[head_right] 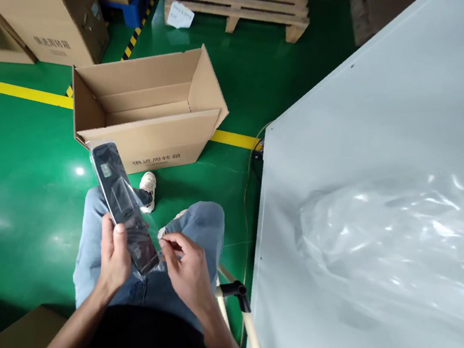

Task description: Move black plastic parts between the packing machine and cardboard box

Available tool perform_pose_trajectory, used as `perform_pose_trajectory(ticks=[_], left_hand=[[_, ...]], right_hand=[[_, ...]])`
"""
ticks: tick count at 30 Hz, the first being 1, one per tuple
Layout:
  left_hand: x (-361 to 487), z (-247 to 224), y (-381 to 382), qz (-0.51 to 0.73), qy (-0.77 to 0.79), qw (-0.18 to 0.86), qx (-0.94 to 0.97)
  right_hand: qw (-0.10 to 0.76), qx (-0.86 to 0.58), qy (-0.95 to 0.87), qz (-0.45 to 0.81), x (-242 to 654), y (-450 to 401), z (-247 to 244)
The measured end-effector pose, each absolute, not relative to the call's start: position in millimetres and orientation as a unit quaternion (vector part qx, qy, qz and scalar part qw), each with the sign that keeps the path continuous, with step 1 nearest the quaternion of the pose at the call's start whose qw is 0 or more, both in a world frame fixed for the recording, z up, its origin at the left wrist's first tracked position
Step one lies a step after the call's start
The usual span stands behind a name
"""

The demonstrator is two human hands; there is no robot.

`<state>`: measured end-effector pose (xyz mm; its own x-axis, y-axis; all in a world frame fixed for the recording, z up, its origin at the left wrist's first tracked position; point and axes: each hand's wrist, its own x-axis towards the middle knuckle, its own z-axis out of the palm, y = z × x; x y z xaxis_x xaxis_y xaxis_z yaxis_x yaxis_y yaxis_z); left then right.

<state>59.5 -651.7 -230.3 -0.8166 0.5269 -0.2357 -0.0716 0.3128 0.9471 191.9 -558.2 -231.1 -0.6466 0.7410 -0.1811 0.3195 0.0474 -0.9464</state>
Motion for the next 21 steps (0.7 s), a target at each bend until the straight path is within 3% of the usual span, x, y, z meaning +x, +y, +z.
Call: perform_pose_trajectory(ticks=[3, 7, 11, 16, 21], left_hand=[[54.4, -227.2, -646.6, 0.621, 0.708, 0.325, 0.087], [54.1, -225.2, -638.7, 0.664, 0.616, 0.422, 0.037], [54.2, -223.8, -637.4, 0.622, 0.691, 0.365, 0.052], [50.1, -218.5, -644.0, 0.610, 0.695, 0.341, 0.169], [47.6, -218.8, -642.6, 0.619, 0.691, 0.330, 0.173]], right_hand=[[0.149, -0.355, -0.676, 0.629, 197.2, -547.4, -220.3], [0.175, -0.327, -0.727, 0.577, 195.8, -545.6, -213.4], [0.162, -0.311, -0.749, 0.562, 199.5, -540.1, -217.0], [0.122, -0.313, -0.679, 0.653, 210.2, -521.1, -226.6], [0.139, -0.335, -0.628, 0.689, 210.4, -523.5, -235.9]])
